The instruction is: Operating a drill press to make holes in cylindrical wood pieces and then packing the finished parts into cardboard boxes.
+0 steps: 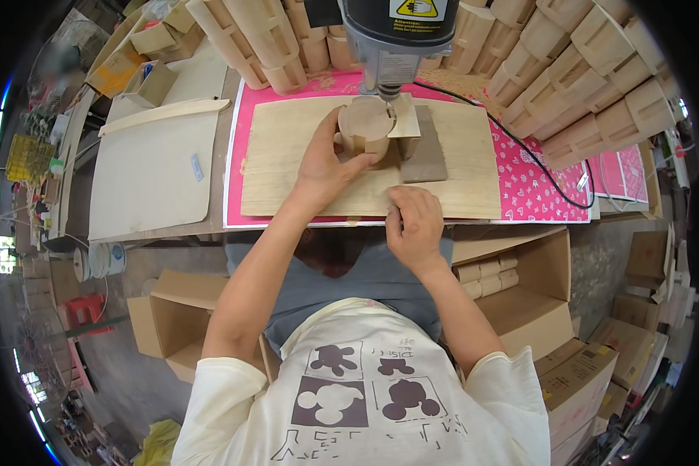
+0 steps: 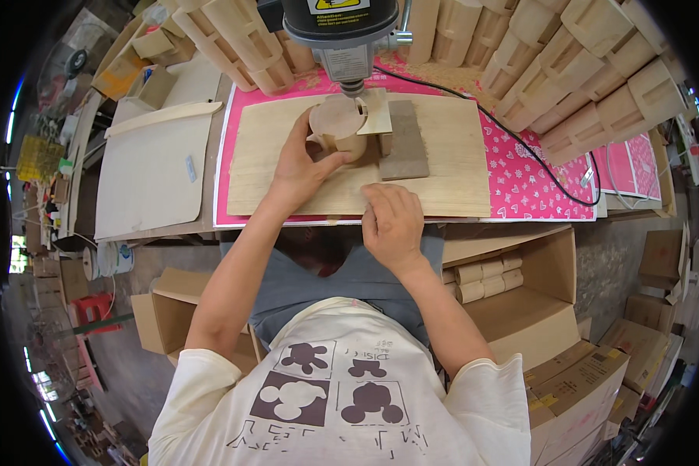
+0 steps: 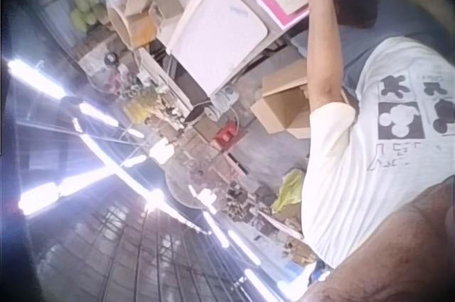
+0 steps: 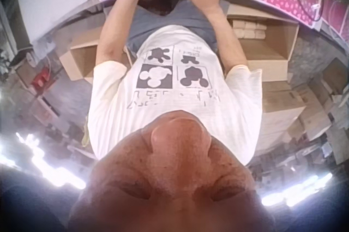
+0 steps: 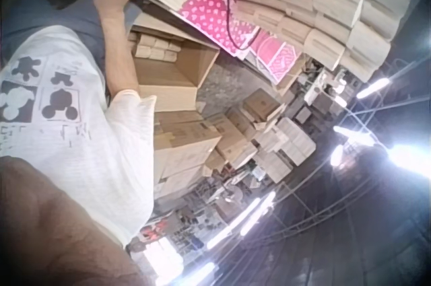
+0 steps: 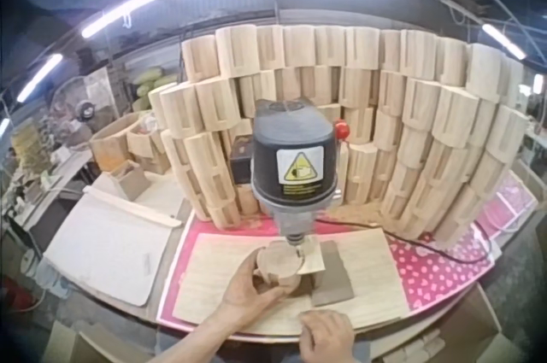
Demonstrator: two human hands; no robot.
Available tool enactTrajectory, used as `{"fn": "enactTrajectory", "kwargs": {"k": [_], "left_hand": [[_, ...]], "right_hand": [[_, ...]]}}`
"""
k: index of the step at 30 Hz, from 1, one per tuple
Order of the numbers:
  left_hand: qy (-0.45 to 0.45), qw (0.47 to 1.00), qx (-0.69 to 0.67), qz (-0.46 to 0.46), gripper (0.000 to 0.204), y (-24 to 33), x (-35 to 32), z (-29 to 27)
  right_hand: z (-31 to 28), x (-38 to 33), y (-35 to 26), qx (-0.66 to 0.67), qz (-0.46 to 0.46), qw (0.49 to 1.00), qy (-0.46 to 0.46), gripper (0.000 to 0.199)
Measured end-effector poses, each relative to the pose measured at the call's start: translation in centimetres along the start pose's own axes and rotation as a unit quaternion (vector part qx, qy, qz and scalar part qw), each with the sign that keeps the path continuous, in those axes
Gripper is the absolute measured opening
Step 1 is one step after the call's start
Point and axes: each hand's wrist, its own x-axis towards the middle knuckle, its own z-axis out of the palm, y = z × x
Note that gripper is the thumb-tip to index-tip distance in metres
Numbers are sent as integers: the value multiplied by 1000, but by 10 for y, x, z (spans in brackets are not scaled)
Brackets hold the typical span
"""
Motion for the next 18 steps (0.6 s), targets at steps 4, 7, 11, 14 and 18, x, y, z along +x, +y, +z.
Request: {"fn": "enactTrajectory", "kwargs": {"k": [4,7,11,14,18], "left_hand": [[-14,1000,-12,16,96,-1,3,-2],[-52,998,-34,1,100,3,9,-6],[-43,999,-32,4,104,1,11,-5],[-37,999,-34,7,104,-1,12,-5],[-38,998,-44,-7,102,-2,11,-5]], "right_hand": [[-1,0,1,-2,-2,1000,0,39],[-1,0,2,-4,-4,1000,1,38],[-4,3,0,14,8,1000,-7,37],[-13,9,2,103,84,991,-22,34],[-46,58,16,233,217,948,-6,25]]}}
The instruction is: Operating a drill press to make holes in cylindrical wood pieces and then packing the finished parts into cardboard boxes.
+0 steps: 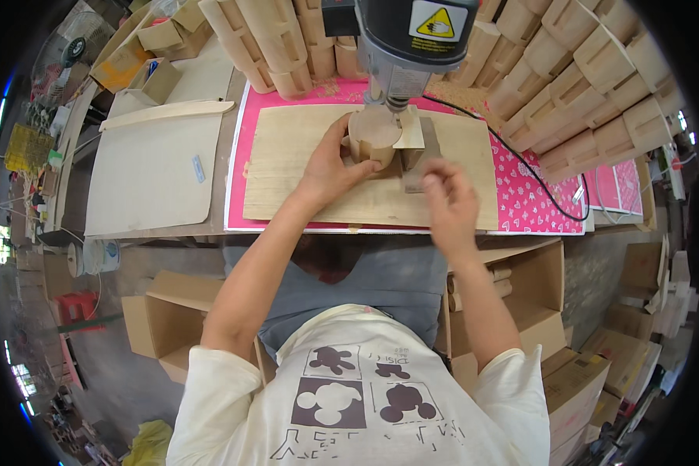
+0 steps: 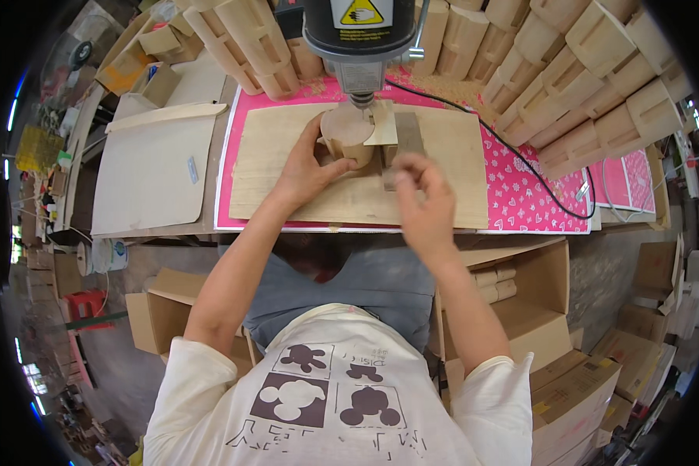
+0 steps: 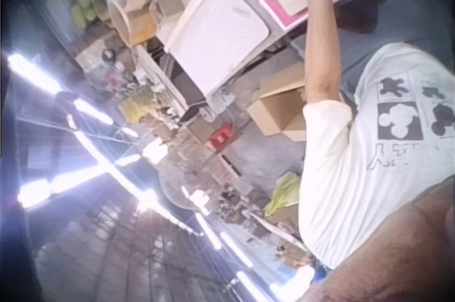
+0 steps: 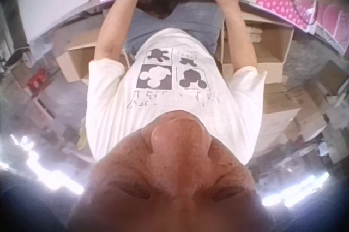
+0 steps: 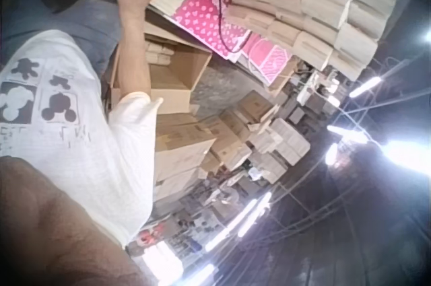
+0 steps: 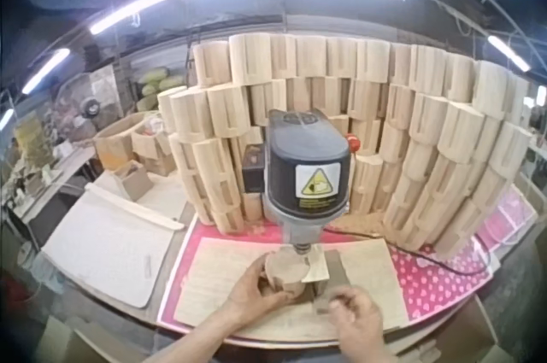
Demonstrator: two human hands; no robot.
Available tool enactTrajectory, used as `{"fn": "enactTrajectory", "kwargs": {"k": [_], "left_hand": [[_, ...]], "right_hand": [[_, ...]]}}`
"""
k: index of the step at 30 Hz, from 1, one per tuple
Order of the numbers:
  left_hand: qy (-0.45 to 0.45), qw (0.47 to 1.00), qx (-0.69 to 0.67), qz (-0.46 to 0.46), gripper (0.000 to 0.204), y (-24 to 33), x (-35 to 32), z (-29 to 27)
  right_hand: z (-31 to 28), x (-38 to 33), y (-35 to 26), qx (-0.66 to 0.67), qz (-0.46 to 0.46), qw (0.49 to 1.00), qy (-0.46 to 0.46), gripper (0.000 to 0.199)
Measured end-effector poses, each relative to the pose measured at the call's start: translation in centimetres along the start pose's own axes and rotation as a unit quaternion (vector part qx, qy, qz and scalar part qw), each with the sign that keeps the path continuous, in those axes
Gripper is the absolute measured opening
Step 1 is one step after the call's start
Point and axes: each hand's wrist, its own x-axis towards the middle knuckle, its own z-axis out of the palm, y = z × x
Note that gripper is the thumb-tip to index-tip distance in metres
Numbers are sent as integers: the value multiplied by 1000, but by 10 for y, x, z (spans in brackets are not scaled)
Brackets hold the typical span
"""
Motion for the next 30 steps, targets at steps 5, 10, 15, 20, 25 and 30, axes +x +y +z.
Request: {"fn": "enactTrajectory", "kwargs": {"k": [5,10,15,20,25,30], "left_hand": [[2,1000,-6,-22,99,6,-4,-7],[-15,1000,-9,-3,95,3,-2,-1],[-10,1000,-14,-7,96,3,-4,-4],[29,998,26,42,97,-4,-5,-4],[4,1000,-5,29,95,2,-4,-4],[14,999,12,37,94,-3,-1,0]], "right_hand": [[-14,120,-65,141,-53,985,88,31],[-17,233,-87,255,-14,964,77,42],[-19,254,-99,263,-14,964,-17,36],[-34,229,-114,172,-7,985,8,35],[-34,155,-130,120,-55,990,42,33],[-18,100,-89,142,-177,969,98,26]]}}
